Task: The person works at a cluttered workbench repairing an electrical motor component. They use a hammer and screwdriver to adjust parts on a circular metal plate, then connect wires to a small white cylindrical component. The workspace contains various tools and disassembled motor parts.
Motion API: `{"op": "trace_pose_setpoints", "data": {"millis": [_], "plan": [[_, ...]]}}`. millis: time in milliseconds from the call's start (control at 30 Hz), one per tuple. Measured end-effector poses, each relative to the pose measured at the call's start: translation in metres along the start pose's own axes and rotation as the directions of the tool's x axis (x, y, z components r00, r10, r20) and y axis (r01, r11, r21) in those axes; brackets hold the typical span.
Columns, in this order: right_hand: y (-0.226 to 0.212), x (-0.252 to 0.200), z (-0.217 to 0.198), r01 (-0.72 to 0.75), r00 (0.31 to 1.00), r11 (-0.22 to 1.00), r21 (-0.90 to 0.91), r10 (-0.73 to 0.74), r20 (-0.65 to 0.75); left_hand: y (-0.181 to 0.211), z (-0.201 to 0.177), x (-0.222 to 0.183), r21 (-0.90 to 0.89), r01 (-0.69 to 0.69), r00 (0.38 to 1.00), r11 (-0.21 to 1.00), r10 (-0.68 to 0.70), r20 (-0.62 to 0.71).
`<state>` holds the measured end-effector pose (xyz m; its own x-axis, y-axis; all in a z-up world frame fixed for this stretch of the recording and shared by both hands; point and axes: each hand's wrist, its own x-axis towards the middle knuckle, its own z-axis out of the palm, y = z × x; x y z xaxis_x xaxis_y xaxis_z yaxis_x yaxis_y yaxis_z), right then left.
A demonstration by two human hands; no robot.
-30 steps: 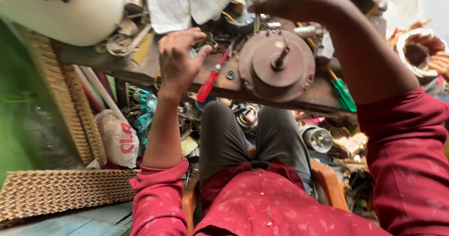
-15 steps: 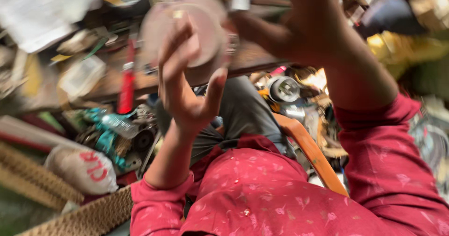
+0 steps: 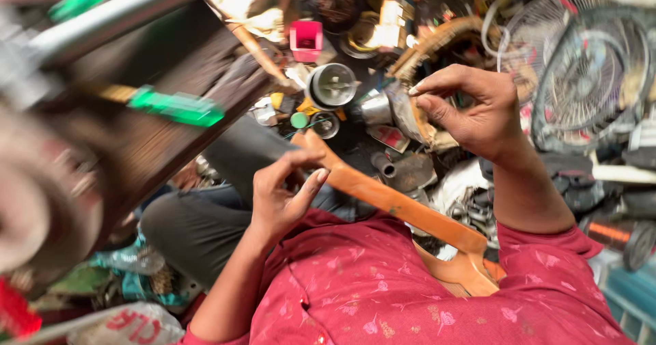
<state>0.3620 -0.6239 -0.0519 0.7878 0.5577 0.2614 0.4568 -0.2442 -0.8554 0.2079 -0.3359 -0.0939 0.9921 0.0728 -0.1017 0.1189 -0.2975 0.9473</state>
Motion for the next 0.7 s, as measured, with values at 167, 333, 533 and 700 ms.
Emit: {"op": "trace_pose_setpoints", "data": {"millis": [167,333,533,700], "plan": [[0.053,-0.034,-0.027,-0.166,0.966,0.984,0.061,0.175,-0.192,-0.007,0.039,0.032,-0.218,-0.03,0.997,0.975,0.014,-0.074],[0.076,-0.04,-0.02,-0.127,0.924,0.978,0.163,0.176,-0.339,-0.006,0.045,0.06,-0.334,-0.113,0.967,0.936,0.026,-0.253],[0.07,-0.02,-0.012,-0.044,0.895,0.952,0.302,0.172,-0.411,0.001,0.039,0.06,-0.326,-0.209,0.91,0.922,0.061,-0.41],[0.031,0.001,0.022,-0.012,0.906,0.919,0.394,0.176,-0.384,0.01,0.017,0.031,-0.173,-0.42,0.813,0.891,0.285,-0.509]]}}
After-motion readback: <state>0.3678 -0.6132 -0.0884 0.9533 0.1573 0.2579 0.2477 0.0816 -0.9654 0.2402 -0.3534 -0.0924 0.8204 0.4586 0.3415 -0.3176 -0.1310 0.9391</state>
